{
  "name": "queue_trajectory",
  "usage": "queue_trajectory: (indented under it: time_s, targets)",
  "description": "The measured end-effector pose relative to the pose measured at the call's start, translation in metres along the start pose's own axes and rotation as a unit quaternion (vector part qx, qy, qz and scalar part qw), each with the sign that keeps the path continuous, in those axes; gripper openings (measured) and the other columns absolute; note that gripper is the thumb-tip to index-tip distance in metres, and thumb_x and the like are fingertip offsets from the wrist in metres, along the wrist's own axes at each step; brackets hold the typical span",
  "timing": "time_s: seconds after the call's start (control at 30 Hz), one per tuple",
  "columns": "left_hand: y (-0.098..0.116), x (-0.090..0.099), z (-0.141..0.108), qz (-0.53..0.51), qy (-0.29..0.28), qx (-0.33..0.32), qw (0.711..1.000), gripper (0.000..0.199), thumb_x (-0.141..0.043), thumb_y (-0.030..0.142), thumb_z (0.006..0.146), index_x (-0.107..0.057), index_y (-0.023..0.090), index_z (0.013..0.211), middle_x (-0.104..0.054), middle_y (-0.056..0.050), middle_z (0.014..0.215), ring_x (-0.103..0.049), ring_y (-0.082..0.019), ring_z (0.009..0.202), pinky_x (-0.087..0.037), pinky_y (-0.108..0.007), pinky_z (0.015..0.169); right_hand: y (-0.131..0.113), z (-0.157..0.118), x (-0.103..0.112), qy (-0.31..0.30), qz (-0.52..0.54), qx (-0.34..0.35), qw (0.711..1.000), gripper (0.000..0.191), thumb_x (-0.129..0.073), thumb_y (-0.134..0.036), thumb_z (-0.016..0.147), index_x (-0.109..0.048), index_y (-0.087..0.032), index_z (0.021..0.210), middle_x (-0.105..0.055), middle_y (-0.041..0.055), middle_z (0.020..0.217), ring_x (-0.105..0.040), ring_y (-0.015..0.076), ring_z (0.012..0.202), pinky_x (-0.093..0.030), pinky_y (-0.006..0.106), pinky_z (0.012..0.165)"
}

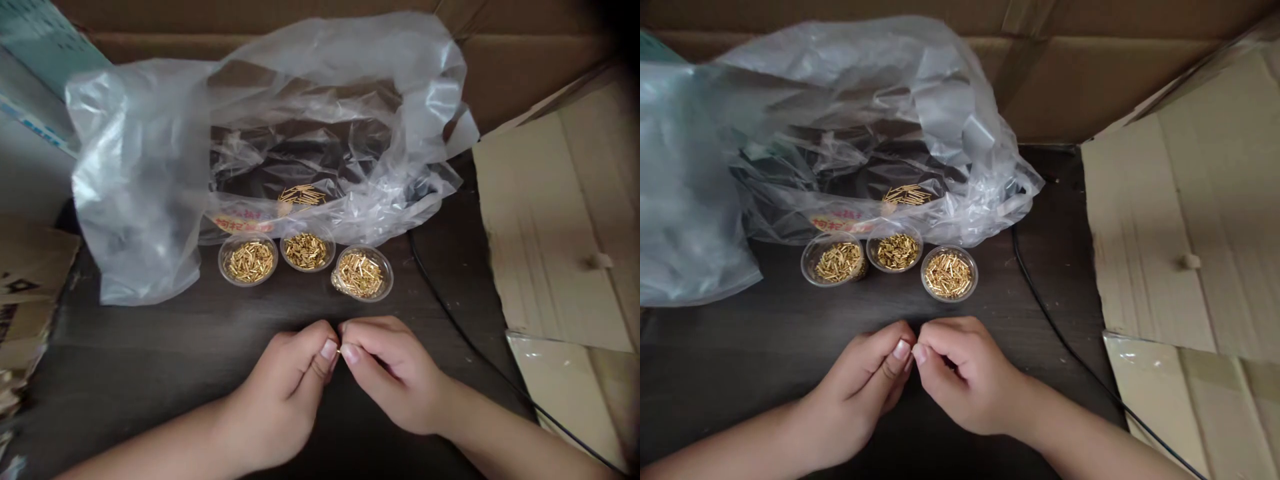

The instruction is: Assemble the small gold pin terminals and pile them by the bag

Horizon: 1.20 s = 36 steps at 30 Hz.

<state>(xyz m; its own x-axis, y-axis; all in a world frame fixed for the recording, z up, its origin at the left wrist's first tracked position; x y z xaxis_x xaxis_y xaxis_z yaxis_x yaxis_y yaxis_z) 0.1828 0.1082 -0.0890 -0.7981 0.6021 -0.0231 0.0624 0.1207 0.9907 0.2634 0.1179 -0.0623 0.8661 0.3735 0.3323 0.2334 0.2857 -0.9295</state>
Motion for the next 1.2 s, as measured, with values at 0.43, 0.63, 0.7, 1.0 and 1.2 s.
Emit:
queue_trajectory:
  time_s: [0.43, 0.63, 0.7, 1.0, 1.2]
  targets:
    - [0.001, 0.000, 0.001, 0.024, 0.012, 0.008, 1.000, 0.037, -0.036, 0.031, 0.109, -0.042, 0.018, 0.075, -0.039, 0.007, 0.056, -0.033, -0.006, 0.047, -0.029, -0.023, 0.051, -0.007, 0.001, -0.001, -0.024, -0.049, 0.017, 0.998, 0.030, -0.043, -0.012, 0.096, -0.030, -0.020, 0.071, -0.032, -0.0066, 0.060, -0.034, 0.0066, 0.053, -0.026, 0.022, 0.052]
    - [0.002, 0.001, -0.001, 0.029, 0.018, 0.002, 0.999, 0.036, -0.037, 0.029, 0.109, -0.041, 0.018, 0.074, -0.039, 0.007, 0.055, -0.033, -0.006, 0.047, -0.030, -0.022, 0.052, -0.006, -0.001, -0.002, -0.014, -0.053, 0.030, 0.998, 0.028, -0.043, -0.010, 0.095, -0.029, -0.021, 0.073, -0.032, -0.0065, 0.062, -0.035, 0.0071, 0.055, -0.027, 0.023, 0.053]
    - [0.002, 0.002, -0.001, 0.034, 0.022, 0.001, 0.999, 0.036, -0.038, 0.028, 0.109, -0.041, 0.018, 0.075, -0.039, 0.008, 0.055, -0.033, -0.006, 0.046, -0.030, -0.022, 0.052, -0.008, -0.002, -0.003, -0.005, -0.059, 0.040, 0.997, 0.027, -0.042, -0.010, 0.095, -0.029, -0.021, 0.074, -0.033, -0.0064, 0.063, -0.035, 0.0074, 0.055, -0.028, 0.023, 0.053]
    - [0.000, 0.003, -0.001, 0.028, 0.039, 0.002, 0.999, 0.035, -0.039, 0.025, 0.108, -0.041, 0.018, 0.075, -0.038, 0.008, 0.056, -0.031, -0.005, 0.047, -0.032, -0.021, 0.054, -0.018, -0.008, -0.006, 0.034, -0.128, 0.082, 0.988, 0.026, -0.039, -0.005, 0.096, -0.033, -0.021, 0.077, -0.035, -0.0052, 0.066, -0.037, 0.0090, 0.058, -0.032, 0.025, 0.055]
    - [0.000, 0.003, -0.001, 0.027, 0.043, -0.003, 0.999, 0.035, -0.040, 0.025, 0.108, -0.041, 0.017, 0.075, -0.040, 0.007, 0.058, -0.033, -0.005, 0.048, -0.033, -0.020, 0.054, -0.019, -0.012, -0.009, 0.056, -0.192, 0.089, 0.976, 0.023, -0.039, -0.006, 0.098, -0.041, -0.020, 0.080, -0.043, -0.0030, 0.068, -0.044, 0.0107, 0.061, -0.038, 0.026, 0.057]
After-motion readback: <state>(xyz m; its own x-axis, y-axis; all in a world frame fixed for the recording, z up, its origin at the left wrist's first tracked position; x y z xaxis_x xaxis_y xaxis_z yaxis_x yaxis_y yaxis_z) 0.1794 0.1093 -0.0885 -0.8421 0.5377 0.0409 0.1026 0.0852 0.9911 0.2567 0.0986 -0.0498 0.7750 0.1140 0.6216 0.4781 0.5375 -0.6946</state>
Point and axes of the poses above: each hand's wrist, its own z-axis towards the middle knuckle, its own x-axis out of the back of the hand, y = z × x, the point moved 10 cm from there along z, towards the middle knuckle
